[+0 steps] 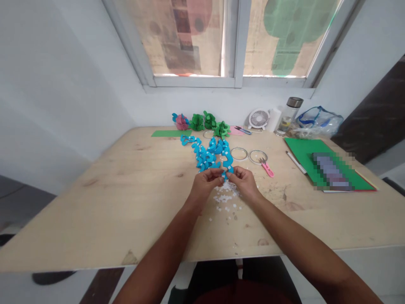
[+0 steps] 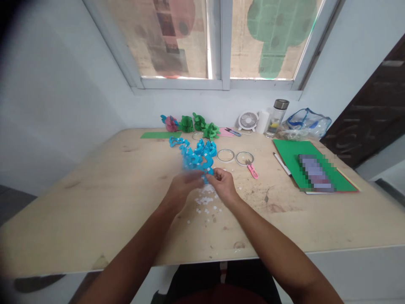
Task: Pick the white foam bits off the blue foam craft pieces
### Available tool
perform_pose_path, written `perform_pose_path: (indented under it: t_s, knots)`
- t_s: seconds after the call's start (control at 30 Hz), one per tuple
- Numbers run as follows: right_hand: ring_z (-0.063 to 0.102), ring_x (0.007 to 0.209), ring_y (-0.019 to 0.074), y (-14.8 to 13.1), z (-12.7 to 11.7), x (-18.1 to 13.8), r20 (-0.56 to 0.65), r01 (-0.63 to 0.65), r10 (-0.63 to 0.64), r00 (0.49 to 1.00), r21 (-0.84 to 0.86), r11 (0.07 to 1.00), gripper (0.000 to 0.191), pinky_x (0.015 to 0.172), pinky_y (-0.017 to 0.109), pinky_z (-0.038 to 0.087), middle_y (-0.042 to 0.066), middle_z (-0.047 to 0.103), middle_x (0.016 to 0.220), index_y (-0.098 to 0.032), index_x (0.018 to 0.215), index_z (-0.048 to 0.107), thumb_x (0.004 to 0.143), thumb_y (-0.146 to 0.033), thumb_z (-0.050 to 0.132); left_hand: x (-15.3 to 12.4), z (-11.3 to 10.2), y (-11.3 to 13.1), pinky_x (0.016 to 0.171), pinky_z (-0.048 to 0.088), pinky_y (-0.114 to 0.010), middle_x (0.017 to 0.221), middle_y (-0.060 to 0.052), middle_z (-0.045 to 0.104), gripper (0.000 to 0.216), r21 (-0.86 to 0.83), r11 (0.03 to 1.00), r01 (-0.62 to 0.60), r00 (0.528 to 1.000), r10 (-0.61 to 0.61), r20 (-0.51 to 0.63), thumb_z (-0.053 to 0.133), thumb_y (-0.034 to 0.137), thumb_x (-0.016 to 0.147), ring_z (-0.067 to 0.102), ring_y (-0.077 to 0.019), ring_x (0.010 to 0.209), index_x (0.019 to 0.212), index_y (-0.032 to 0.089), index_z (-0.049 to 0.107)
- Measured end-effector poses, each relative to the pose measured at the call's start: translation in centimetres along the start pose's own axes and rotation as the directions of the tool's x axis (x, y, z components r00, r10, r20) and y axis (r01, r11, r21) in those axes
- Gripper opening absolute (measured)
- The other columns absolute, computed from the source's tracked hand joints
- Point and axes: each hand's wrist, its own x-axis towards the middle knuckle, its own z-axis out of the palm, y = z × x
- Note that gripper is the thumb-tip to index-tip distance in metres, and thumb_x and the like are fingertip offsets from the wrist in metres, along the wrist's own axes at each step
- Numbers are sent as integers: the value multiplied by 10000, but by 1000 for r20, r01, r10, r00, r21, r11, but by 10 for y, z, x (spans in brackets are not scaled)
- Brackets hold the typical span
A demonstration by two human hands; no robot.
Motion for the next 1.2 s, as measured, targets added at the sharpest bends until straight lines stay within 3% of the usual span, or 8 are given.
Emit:
perform_pose_path:
  t_s: [0.23, 0.63, 0.8, 0.93, 1.03, 1.2]
  knots:
    - [330, 487, 88, -3, 2, -2, 21, 60, -60, 998, -32, 998, 383, 481, 241, 239, -49, 407, 520, -186, 580, 482, 652, -509, 677, 2, -2, -4, 603, 483, -275, 650, -34, 657, 283, -72, 993, 95, 995, -92, 39, 764, 358, 582, 580, -130, 589, 744, 138, 689]
    - [334, 499, 86, 6, 2, 1, 41, 54, -54, 998, -8, 998, 363, 493, 238, 254, -49, 418, 535, -184, 594, 477, 674, -484, 666, 0, 2, -3, 534, 431, -229, 535, 14, 588, 198, 33, 998, -44, 999, 44, -7, 733, 318, 608, 511, -97, 507, 625, 149, 631]
    - [347, 510, 91, 6, 1, 2, 38, 51, -49, 998, -41, 998, 386, 486, 231, 258, -42, 427, 536, -182, 601, 479, 670, -523, 646, 2, 1, -4, 527, 440, -235, 604, -9, 620, 274, 53, 998, -19, 998, 22, -57, 737, 376, 586, 549, -126, 562, 719, 146, 669]
    - [313, 495, 78, 8, 0, 1, 132, 26, -16, 991, -73, 997, 376, 471, 222, 226, -57, 384, 517, -174, 603, 476, 677, -505, 638, 7, -5, -1, 551, 452, -235, 712, -48, 664, 376, 9, 999, 43, 995, -42, -96, 744, 409, 566, 587, -149, 637, 810, 128, 691]
    - [289, 491, 73, 10, 1, 0, 236, 27, -1, 972, -107, 994, 364, 462, 217, 211, -61, 356, 509, -172, 587, 466, 693, -478, 631, 9, -8, -2, 549, 439, -236, 651, -36, 654, 352, -6, 997, 73, 995, -74, -74, 762, 400, 545, 574, -137, 592, 754, 125, 691]
    - [315, 502, 80, 11, 2, -2, 253, 56, -20, 967, -136, 989, 366, 458, 214, 215, -51, 371, 500, -173, 570, 471, 704, -473, 632, 9, -9, -6, 535, 417, -238, 561, -7, 609, 301, -48, 997, 57, 997, -59, -57, 781, 385, 506, 533, -117, 531, 607, 132, 653]
